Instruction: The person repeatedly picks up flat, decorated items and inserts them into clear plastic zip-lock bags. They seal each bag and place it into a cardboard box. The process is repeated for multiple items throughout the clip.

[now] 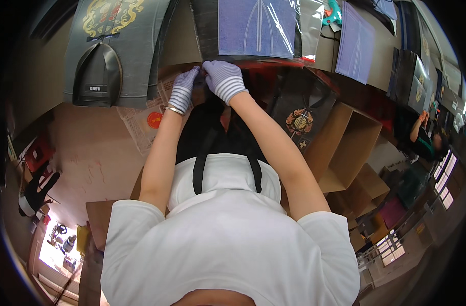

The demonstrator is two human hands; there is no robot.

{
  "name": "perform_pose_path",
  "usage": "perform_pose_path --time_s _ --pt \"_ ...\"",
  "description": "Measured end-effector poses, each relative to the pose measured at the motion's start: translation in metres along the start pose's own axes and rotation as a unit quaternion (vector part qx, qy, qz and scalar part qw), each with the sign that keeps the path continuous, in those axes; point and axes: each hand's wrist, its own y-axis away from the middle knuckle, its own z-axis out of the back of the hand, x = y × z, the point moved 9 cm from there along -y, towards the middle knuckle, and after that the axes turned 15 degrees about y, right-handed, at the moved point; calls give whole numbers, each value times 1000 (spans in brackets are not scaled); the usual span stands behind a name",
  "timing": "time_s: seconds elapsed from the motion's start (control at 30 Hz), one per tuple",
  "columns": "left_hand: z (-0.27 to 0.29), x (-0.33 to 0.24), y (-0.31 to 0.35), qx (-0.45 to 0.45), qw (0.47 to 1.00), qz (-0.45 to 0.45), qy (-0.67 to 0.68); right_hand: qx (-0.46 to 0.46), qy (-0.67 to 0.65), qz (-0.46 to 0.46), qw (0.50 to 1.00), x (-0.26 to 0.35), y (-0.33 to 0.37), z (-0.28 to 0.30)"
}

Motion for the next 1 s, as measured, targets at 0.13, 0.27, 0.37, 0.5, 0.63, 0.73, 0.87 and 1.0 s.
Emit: perform_pose_path --time_s 0.13,0.27,0.37,0.5,0.63,0.73,0.87,1.0 --pt "-5 -6 1 -20 1000 -2 18 67 9 -62 996 -6 -4 -6" --pt "-11 -4 -1 3 1000 13 20 68 -21 -80 994 -11 -4 -10" --pt "-15 -8 1 -8 995 -34 -88 54 -46 -95 993 -19 1 -12" --pt "-27 9 4 31 998 -9 -58 -52 -218 -126 966 -58 37 10" --pt "-28 13 4 67 996 31 -40 -46 -234 -210 948 -134 81 10" --pt "-54 27 16 88 985 144 -18 -52 -182 -200 961 -128 72 13" --pt "-75 36 10 96 988 109 -50 -7 -69 -165 984 -79 52 1" --pt "-62 25 -4 77 995 70 -13 -19 -145 -141 979 -59 59 -5"
